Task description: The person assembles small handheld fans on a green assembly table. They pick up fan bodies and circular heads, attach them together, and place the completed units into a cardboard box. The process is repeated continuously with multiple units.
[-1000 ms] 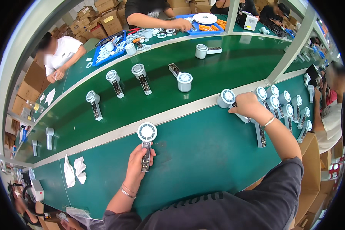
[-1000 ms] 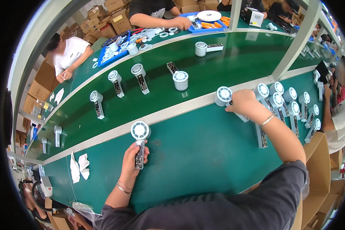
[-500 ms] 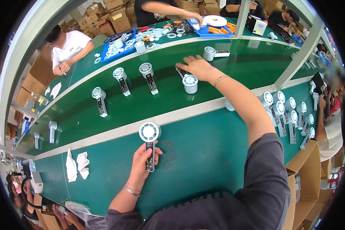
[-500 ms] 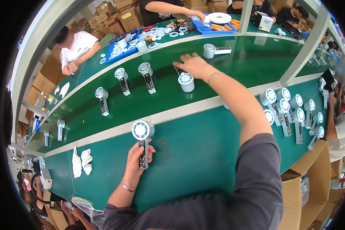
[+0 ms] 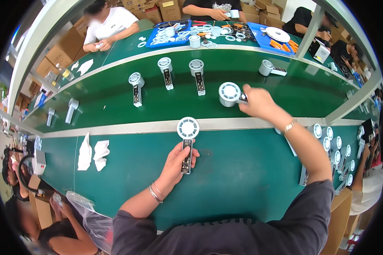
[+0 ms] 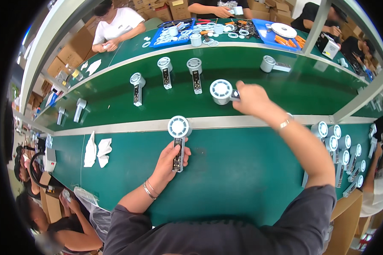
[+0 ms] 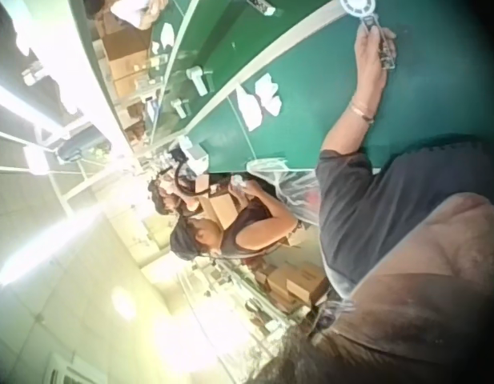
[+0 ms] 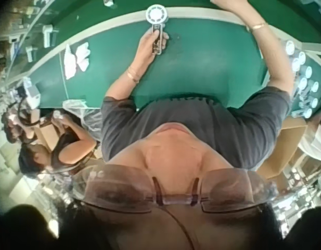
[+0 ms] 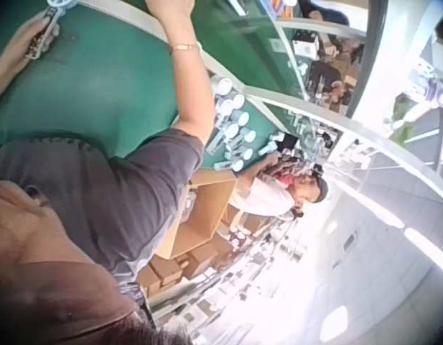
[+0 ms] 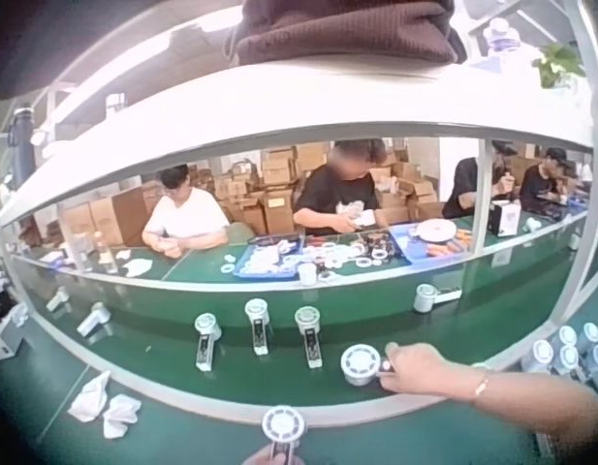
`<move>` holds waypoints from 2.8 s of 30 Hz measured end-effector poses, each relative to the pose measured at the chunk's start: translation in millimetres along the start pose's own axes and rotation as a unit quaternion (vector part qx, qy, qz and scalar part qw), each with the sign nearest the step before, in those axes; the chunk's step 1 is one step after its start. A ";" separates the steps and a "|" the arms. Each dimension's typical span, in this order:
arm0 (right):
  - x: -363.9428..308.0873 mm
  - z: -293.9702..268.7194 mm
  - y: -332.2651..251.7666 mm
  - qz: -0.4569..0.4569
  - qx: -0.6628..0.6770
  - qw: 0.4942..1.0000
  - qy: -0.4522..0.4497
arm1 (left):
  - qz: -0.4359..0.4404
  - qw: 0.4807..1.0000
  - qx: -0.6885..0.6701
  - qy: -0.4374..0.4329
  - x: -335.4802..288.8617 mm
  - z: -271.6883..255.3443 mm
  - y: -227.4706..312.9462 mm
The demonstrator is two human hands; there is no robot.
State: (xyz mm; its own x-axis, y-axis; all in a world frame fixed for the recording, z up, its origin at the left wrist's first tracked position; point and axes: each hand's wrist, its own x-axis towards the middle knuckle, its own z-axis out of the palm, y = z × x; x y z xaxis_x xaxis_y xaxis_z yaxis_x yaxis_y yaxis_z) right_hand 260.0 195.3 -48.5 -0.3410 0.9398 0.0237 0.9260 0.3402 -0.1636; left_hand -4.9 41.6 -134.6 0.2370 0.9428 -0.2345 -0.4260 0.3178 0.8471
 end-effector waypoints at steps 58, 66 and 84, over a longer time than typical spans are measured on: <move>-216.9 17.9 -44.9 0.109 0.382 0.899 -0.185 | 0.105 0.990 0.038 0.082 15.6 24.6 -17.6; -197.8 -6.2 -52.4 0.198 0.521 0.826 -0.082 | 0.096 0.991 0.032 0.083 15.3 24.0 -17.6; -188.3 -18.0 -80.6 -0.214 0.592 0.643 0.436 | 0.096 0.992 0.023 0.085 15.7 20.3 -19.1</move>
State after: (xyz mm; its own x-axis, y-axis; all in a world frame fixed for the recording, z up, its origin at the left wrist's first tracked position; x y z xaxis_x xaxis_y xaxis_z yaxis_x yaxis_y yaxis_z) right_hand 252.4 -8.5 -22.1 0.1749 0.6054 0.7764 -0.1718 0.7953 -0.5814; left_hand 24.7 48.3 -144.8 0.0039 0.9900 -0.1411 -0.4073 0.1305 0.9039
